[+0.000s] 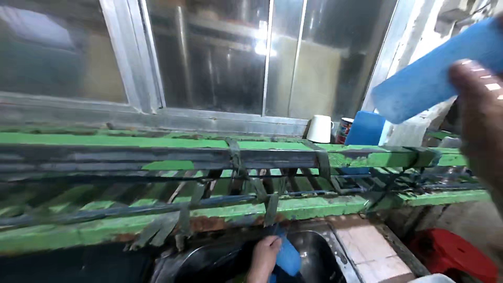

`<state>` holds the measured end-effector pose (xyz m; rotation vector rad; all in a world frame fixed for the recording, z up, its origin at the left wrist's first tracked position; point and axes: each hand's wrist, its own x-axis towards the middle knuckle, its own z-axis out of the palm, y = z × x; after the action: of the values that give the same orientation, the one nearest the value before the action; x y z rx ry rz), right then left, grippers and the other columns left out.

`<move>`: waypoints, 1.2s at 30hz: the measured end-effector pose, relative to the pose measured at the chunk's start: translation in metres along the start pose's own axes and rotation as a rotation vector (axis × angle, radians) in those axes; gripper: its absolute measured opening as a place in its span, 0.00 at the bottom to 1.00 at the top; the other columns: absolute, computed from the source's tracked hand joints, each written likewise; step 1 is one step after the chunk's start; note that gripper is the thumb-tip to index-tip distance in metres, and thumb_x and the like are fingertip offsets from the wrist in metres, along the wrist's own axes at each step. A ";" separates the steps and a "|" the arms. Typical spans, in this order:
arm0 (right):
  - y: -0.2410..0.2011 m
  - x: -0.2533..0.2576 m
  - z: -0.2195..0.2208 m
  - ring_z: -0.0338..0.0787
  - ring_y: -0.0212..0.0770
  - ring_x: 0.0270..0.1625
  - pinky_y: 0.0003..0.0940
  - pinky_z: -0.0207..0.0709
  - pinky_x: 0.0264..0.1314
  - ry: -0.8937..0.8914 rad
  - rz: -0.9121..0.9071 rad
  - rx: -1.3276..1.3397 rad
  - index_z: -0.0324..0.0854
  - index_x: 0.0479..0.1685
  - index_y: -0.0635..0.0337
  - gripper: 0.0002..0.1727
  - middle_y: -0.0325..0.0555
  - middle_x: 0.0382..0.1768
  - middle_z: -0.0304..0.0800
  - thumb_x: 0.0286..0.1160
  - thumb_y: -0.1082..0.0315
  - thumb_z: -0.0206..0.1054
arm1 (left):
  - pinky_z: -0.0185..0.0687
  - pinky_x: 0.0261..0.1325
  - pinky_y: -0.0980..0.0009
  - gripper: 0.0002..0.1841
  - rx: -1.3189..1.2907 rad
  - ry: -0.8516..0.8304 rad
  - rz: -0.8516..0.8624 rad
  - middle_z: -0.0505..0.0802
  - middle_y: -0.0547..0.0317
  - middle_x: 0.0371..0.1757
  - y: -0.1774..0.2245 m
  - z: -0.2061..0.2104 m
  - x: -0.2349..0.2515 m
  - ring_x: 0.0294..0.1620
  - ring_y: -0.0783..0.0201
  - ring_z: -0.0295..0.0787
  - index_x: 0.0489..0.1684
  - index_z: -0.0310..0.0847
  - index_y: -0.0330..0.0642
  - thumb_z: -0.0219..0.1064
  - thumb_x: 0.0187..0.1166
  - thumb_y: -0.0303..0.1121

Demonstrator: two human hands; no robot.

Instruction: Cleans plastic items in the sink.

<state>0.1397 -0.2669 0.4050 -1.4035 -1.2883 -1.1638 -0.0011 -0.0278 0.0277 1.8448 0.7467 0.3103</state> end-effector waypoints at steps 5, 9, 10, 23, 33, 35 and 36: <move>0.005 -0.004 0.043 0.70 0.40 0.85 0.34 0.69 0.83 0.013 0.106 -0.044 0.75 0.75 0.65 0.28 0.60 0.83 0.69 0.76 0.63 0.70 | 0.81 0.61 0.40 0.28 -0.524 -0.037 -0.253 0.84 0.35 0.69 -0.022 0.004 -0.004 0.65 0.42 0.84 0.76 0.74 0.36 0.62 0.87 0.50; 0.012 0.006 0.047 0.69 0.40 0.86 0.35 0.70 0.81 -0.032 0.229 -0.058 0.78 0.72 0.59 0.25 0.57 0.85 0.66 0.78 0.58 0.67 | 0.68 0.81 0.49 0.18 0.051 -0.109 0.121 0.87 0.33 0.66 -0.030 0.012 0.002 0.75 0.42 0.78 0.49 0.90 0.24 0.71 0.79 0.37; 0.013 0.008 0.047 0.65 0.46 0.89 0.42 0.65 0.85 -0.103 0.273 -0.101 0.80 0.73 0.58 0.24 0.59 0.87 0.64 0.82 0.56 0.63 | 0.62 0.85 0.47 0.18 0.240 -0.143 0.202 0.87 0.32 0.67 -0.026 0.013 0.001 0.78 0.39 0.76 0.47 0.91 0.25 0.70 0.80 0.37; -0.075 -0.184 0.039 0.92 0.50 0.52 0.43 0.83 0.60 -0.590 -0.164 0.332 0.88 0.54 0.56 0.14 0.56 0.48 0.93 0.87 0.64 0.58 | 0.78 0.73 0.52 0.17 0.024 0.105 0.259 0.91 0.32 0.57 -0.046 0.023 0.009 0.64 0.45 0.87 0.53 0.86 0.21 0.65 0.81 0.31; -0.053 -0.376 0.156 0.93 0.57 0.52 0.56 0.90 0.52 -0.762 1.806 1.224 0.40 0.92 0.46 0.49 0.61 0.57 0.88 0.73 0.61 0.70 | 0.89 0.59 0.60 0.13 -0.810 0.051 -0.011 0.94 0.49 0.48 -0.022 0.023 0.006 0.50 0.60 0.92 0.55 0.84 0.32 0.58 0.86 0.31; -0.052 -0.386 0.176 0.93 0.57 0.50 0.55 0.90 0.49 -0.831 1.839 1.034 0.46 0.90 0.48 0.45 0.62 0.56 0.88 0.74 0.64 0.70 | 0.85 0.65 0.61 0.15 -0.522 0.075 -0.058 0.92 0.46 0.56 -0.024 0.025 0.017 0.58 0.59 0.89 0.60 0.83 0.31 0.64 0.85 0.34; -0.054 -0.386 0.187 0.91 0.53 0.57 0.51 0.88 0.56 -0.952 1.738 0.765 0.46 0.93 0.51 0.49 0.60 0.63 0.85 0.73 0.67 0.74 | 0.78 0.75 0.58 0.21 -0.254 0.045 -0.099 0.89 0.42 0.65 -0.020 0.025 0.022 0.69 0.54 0.85 0.65 0.83 0.31 0.67 0.84 0.40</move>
<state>0.0903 -0.1467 -0.0076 -1.6541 -0.4026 1.1247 0.0223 -0.0282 -0.0028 1.5609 0.7888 0.3662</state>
